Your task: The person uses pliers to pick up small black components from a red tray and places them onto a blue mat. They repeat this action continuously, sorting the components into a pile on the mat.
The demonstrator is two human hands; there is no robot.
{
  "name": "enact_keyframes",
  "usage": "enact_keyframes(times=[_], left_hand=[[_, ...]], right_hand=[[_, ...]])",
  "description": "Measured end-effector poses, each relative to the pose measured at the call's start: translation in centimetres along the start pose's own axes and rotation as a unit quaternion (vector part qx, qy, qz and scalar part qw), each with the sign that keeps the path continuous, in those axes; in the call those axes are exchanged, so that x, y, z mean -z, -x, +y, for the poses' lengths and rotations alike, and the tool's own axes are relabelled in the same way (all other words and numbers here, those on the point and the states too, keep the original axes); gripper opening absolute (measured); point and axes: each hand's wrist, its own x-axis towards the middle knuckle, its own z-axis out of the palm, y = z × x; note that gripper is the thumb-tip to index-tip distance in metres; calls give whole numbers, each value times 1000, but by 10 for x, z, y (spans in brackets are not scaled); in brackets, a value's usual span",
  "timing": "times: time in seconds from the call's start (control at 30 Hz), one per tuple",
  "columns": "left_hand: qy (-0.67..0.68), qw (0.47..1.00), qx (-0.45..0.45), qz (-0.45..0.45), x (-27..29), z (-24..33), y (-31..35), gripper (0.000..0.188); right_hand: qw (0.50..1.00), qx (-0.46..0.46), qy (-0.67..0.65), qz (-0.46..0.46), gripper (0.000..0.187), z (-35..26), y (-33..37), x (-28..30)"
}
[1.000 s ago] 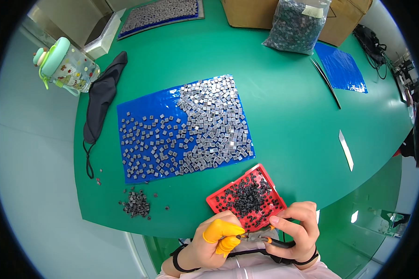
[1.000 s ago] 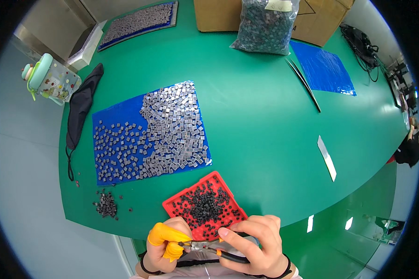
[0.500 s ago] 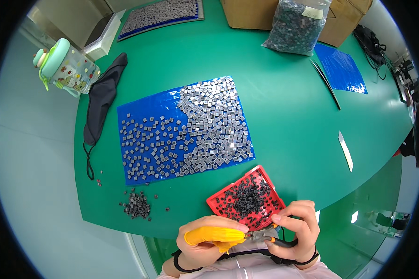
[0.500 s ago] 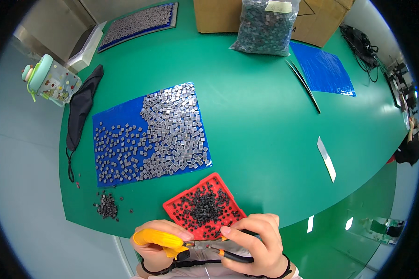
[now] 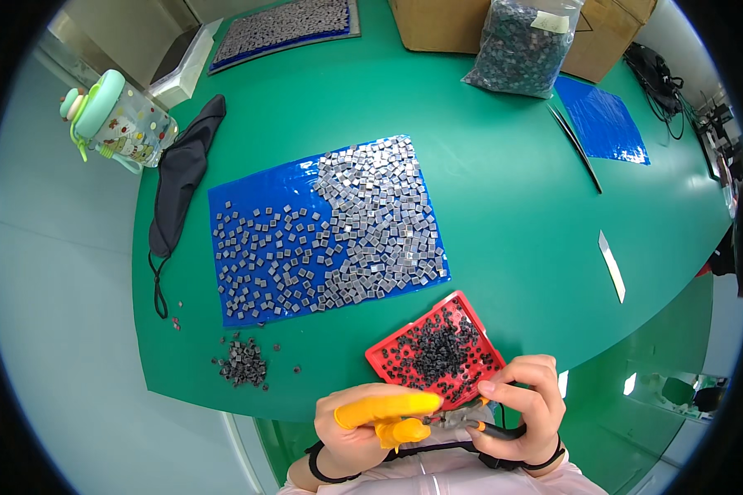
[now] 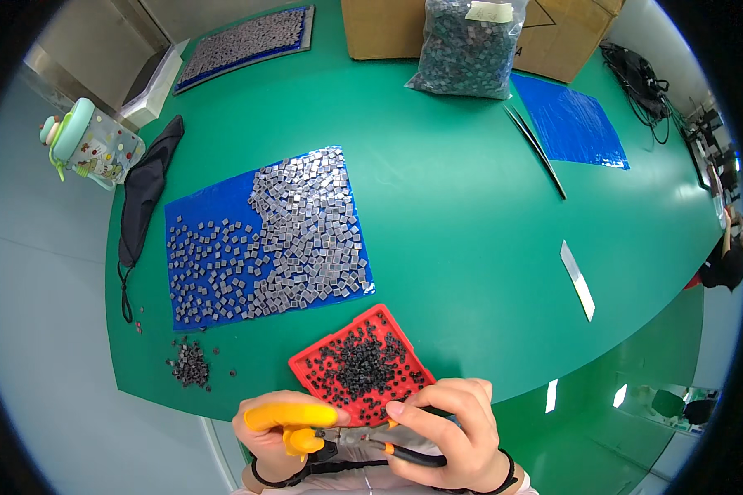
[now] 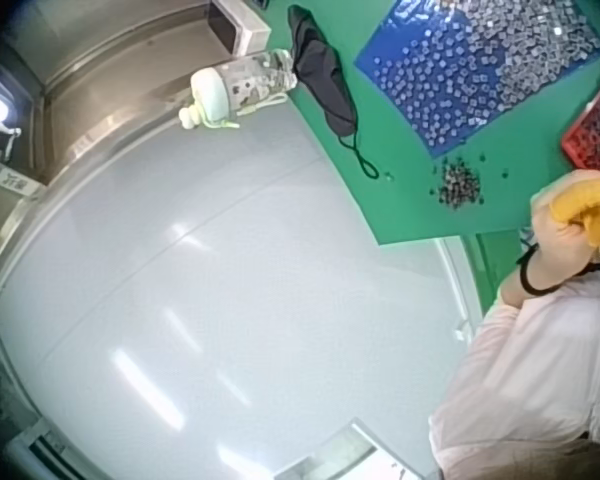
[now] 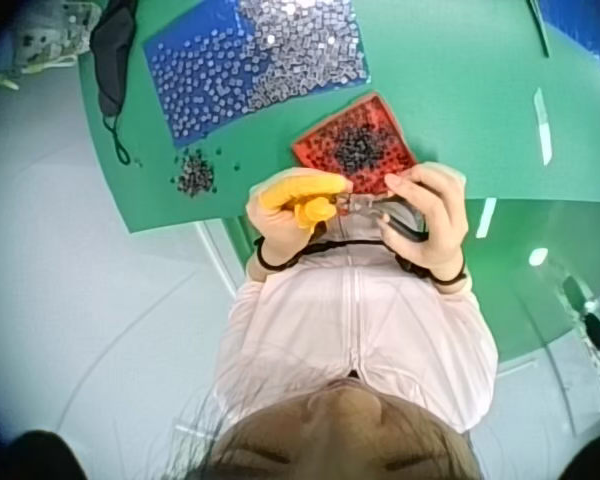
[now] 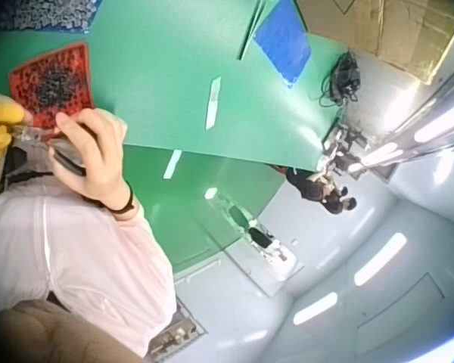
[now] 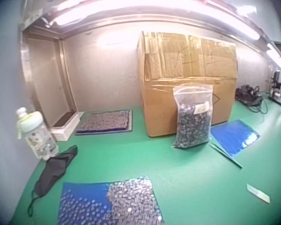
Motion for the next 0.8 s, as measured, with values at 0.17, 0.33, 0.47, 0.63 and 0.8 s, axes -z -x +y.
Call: enact_keyframes(times=[0.17, 0.33, 0.47, 0.63, 0.8], left_hand=[[129, 991, -8, 27, -8, 5, 1, 32], [-80, 994, -72, -20, 0, 4, -5, 8], [-55, 997, -60, -18, 5, -3, -1, 21], [-111, 993, -45, -5, 6, -1, 0, 10], [-100, 995, -3, -3, 6, 1, 1, 12]], right_hand=[[1000, 0, -5, -1, 49, 0, -2, -1], [1000, -15, -14, 2, 48, 1, -1, -3], [1000, -13, -13, -7, 48, 1, -1, -3], [1000, -8, 9, 11, 48, -2, 0, -4], [1000, 4, 19, 17, 50, 0, -2, -2]])
